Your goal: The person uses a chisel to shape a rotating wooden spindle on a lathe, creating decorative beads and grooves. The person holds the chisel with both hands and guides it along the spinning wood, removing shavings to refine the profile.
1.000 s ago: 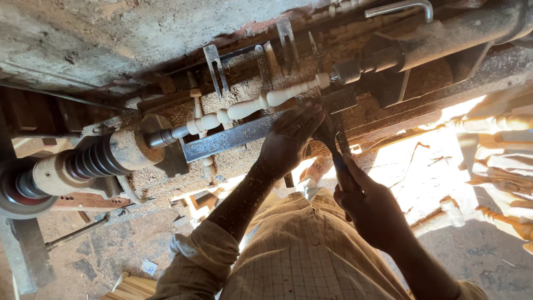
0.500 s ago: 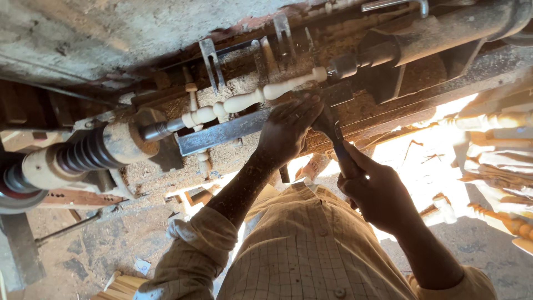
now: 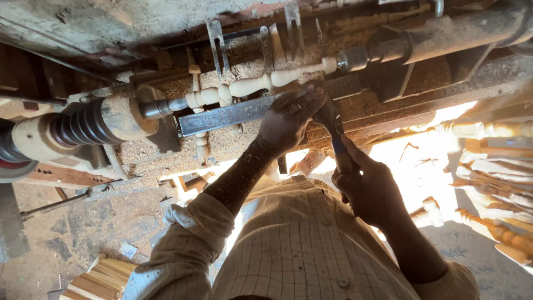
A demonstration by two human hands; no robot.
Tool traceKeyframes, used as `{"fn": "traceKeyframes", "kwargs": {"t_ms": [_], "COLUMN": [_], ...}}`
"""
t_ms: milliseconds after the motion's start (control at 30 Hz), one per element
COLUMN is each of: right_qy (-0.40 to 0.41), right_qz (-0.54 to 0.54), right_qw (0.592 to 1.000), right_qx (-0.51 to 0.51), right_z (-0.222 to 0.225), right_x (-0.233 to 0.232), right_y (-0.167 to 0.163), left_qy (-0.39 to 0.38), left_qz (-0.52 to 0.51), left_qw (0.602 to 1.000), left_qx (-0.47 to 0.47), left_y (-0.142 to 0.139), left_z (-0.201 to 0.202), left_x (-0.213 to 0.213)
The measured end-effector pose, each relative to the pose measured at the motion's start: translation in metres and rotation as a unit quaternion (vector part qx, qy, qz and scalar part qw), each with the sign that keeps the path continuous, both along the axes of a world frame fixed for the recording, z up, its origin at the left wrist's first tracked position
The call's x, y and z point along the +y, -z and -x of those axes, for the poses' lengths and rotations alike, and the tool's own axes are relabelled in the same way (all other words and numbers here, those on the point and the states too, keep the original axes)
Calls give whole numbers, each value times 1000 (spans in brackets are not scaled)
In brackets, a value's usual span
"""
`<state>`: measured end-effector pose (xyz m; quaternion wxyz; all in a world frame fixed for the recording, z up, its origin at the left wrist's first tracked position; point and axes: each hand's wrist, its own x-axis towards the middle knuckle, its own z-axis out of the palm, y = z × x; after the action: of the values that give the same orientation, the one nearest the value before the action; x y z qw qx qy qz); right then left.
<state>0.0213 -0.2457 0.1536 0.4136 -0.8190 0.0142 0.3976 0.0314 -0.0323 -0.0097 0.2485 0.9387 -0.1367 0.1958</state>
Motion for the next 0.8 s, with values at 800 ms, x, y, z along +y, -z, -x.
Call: {"fn": "traceKeyframes", "kwargs": {"t_ms": [800], "right_qy": [8], "right_qz": [4], "right_qw": [1000], "right_qx": [-18], "right_z": [5], "right_x": [8], "right_y": [-7], "left_qy": [-7], "left_qz": [-24], "left_qw": [1000], "left_qx": [14], "left_y": [4], "left_z": [-4], "left_x": [-4]}}
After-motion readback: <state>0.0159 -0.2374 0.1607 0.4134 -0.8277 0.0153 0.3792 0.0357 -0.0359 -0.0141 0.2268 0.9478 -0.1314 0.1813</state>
